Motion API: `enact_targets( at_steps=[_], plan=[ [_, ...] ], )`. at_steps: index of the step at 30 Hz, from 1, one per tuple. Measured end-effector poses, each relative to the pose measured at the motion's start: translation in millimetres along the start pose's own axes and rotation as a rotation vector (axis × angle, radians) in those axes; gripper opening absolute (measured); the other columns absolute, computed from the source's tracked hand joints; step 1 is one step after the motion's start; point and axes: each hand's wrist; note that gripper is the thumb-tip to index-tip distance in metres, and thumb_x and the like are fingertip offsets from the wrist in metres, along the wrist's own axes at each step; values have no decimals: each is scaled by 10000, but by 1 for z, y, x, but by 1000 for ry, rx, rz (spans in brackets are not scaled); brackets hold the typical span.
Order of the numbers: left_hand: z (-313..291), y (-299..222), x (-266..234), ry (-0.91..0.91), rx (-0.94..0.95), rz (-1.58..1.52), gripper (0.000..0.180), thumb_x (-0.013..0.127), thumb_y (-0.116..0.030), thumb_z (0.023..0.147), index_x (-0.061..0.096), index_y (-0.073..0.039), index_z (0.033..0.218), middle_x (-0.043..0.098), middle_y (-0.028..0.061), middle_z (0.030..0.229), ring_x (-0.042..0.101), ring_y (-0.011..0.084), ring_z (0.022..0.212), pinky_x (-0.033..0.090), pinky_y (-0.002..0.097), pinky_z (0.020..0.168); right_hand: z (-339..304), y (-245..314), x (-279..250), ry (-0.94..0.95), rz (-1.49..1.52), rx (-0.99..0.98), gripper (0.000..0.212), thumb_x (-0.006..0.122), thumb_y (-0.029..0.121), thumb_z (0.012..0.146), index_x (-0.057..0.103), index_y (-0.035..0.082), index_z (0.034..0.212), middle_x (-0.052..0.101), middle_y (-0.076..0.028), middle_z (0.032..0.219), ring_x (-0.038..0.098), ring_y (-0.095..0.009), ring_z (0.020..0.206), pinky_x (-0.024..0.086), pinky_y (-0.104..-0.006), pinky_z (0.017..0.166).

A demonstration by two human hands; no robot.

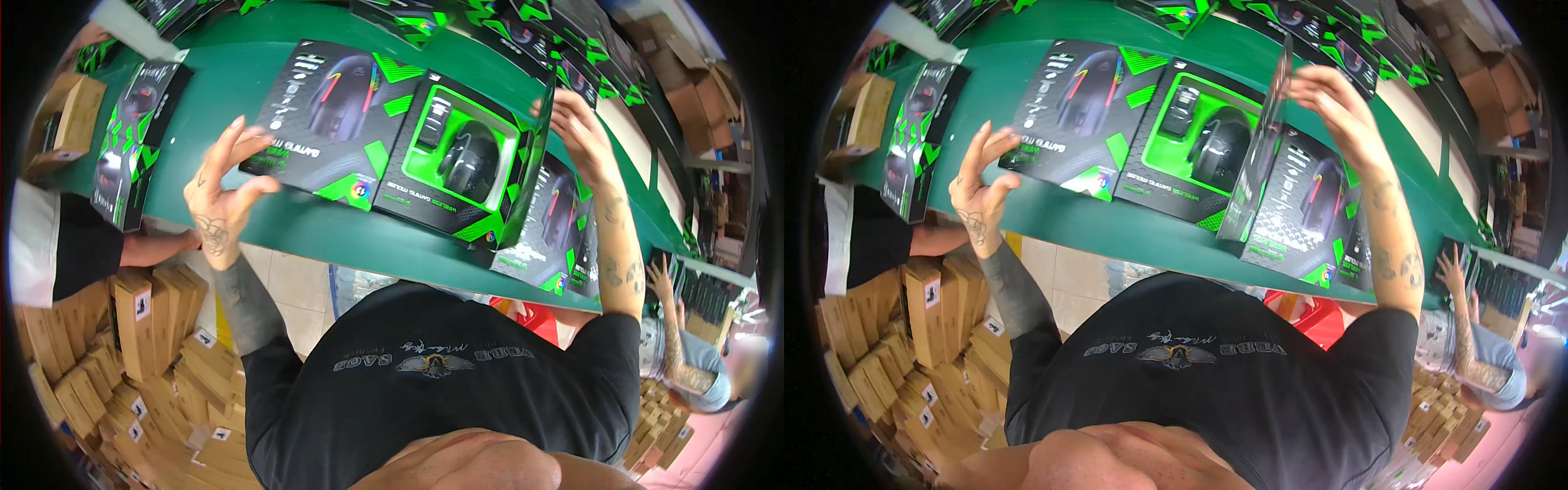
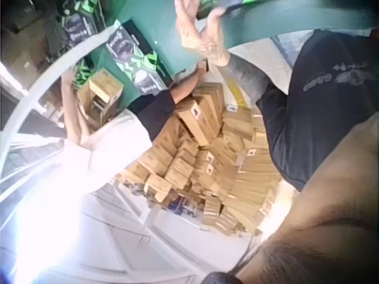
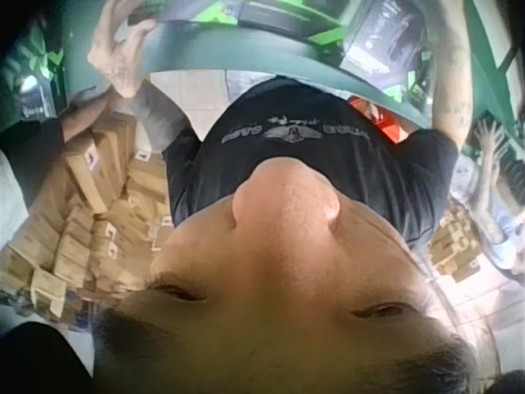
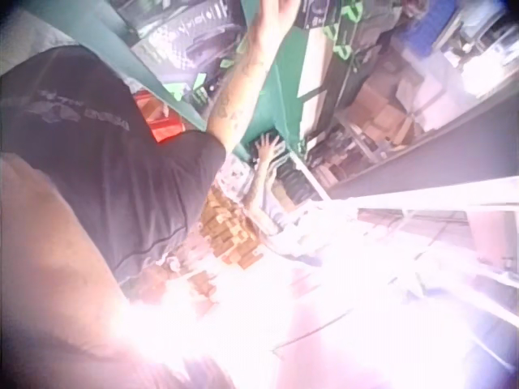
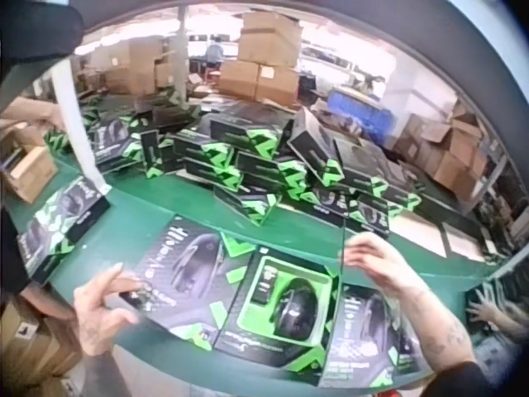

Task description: The person is sorting and arranging computer mouse boxes on an assembly line conveyor belt.

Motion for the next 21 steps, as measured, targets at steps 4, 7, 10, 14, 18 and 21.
enact_targets(
  at_steps=[4,7,10,14,18,21],
  plan=[
    [24,-35,1,-1,4,227,954,819,-326,526,366,-60,1322,364,163,1360,416,312,1206,412,356,939,-51,11,-35,-257,-194,2,444,492,227,882,411,-27,1237,510,-148,1174,469,-217,1137,339,-335,979],
    [13,-2,-5,148,-308,85,871,819,-324,557,430,0,1265,537,199,1164,562,277,1033,446,327,871,-87,11,-54,-346,-366,29,431,500,221,886,412,-10,1239,501,-138,1180,460,-226,1148,328,-349,987],
    [4,-6,12,2,-490,-33,684,788,-263,614,521,22,1176,563,198,1117,578,242,998,444,306,859,-113,8,-53,-423,-656,116,437,579,171,846,439,9,1226,508,-128,1176,469,-230,1139,344,-348,974],
    [-6,3,17,-206,-315,-167,519,739,-173,669,568,11,1123,550,171,1146,537,228,1054,395,315,920,-150,8,-53,-590,-1151,211,439,642,180,802,499,9,1180,542,-159,1147,501,-250,1103,367,-344,942],
    [7,-35,20,-202,-270,-433,486,714,-142,694,556,23,1122,568,155,1115,556,235,1013,420,330,887,-226,-25,-104,-771,-1318,335,479,624,283,819,493,-9,1174,548,-176,1115,520,-269,1046,388,-359,905],
    [6,-77,49,-19,175,-500,455,670,-150,725,554,5,1136,582,129,1066,595,188,903,503,294,696,-261,-45,-125,-883,-1148,586,488,574,340,855,486,-17,1176,546,-166,1120,515,-247,1043,382,-343,909]
  ],
)
Point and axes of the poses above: each hand's wrist, its own z-axis towards the middle knuckle, its own x-axis out of the palm, y = z × x
